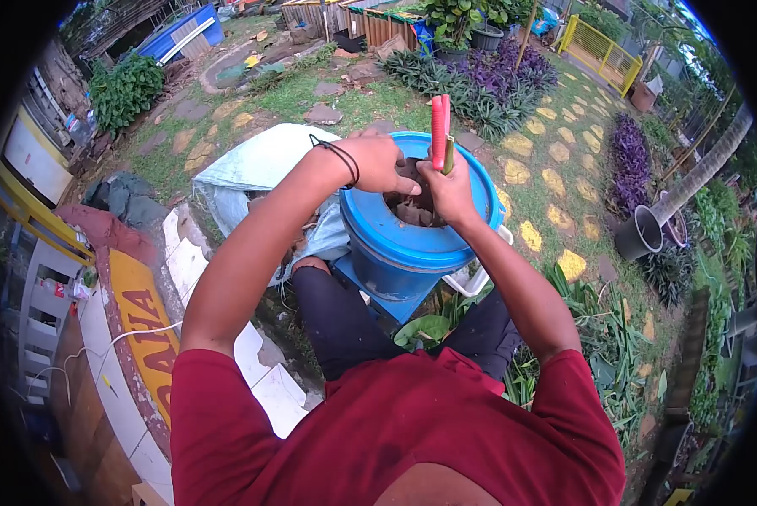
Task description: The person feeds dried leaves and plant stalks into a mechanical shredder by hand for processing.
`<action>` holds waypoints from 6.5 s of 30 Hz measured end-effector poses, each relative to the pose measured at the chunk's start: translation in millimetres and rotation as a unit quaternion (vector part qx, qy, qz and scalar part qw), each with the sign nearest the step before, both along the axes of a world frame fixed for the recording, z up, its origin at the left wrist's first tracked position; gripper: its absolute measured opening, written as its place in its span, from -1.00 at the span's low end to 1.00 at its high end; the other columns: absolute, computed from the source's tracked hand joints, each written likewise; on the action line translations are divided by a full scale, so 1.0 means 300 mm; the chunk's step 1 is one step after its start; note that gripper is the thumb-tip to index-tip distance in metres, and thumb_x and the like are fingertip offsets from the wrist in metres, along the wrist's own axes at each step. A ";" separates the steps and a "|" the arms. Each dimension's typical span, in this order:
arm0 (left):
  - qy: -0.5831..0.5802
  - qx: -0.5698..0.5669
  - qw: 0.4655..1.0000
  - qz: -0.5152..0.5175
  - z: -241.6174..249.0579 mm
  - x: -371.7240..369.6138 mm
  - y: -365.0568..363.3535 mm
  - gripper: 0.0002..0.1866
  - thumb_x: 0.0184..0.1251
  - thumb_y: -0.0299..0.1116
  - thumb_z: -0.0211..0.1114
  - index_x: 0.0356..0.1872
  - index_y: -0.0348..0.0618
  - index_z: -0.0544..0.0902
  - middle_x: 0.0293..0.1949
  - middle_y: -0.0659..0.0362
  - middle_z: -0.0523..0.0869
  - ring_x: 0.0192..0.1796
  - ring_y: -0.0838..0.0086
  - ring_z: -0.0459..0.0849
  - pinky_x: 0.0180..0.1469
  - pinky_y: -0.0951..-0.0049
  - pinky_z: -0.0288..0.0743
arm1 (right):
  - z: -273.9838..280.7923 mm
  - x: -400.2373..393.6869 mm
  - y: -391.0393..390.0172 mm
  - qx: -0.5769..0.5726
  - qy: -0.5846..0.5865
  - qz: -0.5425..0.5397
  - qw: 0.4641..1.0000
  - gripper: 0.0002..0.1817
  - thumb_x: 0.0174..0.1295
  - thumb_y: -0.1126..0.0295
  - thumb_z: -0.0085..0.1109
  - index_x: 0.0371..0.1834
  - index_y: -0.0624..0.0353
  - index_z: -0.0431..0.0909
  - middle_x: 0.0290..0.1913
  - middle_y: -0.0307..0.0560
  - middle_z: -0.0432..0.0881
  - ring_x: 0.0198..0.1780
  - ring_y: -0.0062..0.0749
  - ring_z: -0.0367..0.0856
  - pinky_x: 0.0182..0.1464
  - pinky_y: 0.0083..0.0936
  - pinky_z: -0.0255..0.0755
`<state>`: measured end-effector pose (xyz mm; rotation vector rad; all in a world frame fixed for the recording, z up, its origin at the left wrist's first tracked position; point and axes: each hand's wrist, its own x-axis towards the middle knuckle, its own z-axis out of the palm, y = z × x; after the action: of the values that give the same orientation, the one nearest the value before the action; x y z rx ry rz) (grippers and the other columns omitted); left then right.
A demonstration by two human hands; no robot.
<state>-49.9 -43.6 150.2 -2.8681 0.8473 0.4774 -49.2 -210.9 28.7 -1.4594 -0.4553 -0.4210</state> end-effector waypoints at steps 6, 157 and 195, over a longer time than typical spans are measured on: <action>0.041 -0.277 0.959 0.033 0.112 0.000 0.158 -0.18 0.38 0.37 0.16 0.37 -0.13 0.54 0.33 -0.11 0.53 0.47 0.03 0.38 0.50 0.11 0.25 | 0.271 -0.023 -0.138 0.210 0.028 0.078 0.974 -0.78 0.32 0.55 0.11 -0.30 -0.02 0.26 -0.53 -0.45 0.27 -0.63 -0.81 0.14 -0.63 -0.69 -0.02; -0.108 -0.333 0.822 0.449 -0.999 -0.709 0.306 -0.73 0.01 -0.33 0.47 -0.58 -0.17 0.50 -0.34 0.04 0.53 -0.31 0.00 0.62 -0.31 0.04 0.42 | 0.375 0.233 -0.028 -0.664 -0.046 0.028 0.746 -0.47 0.36 0.03 0.20 -0.54 0.35 0.64 -0.51 0.29 0.61 -0.35 0.25 0.64 -0.19 0.00 0.53; -0.108 -0.339 0.822 0.445 -1.000 -0.671 0.290 -0.71 0.00 -0.38 0.44 -0.60 -0.22 0.44 -0.39 0.02 0.49 -0.37 -0.01 0.58 -0.36 0.07 0.39 | 0.162 0.246 -0.008 -0.735 -0.044 0.108 0.668 -0.58 0.32 0.11 0.22 -0.41 0.31 0.71 -0.46 0.21 0.68 -0.32 0.15 0.71 -0.20 -0.07 0.60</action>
<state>-251.1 43.3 -149.7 -3.7329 -0.5718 -0.1665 24.5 -213.2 77.2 -2.9031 -1.1873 0.2213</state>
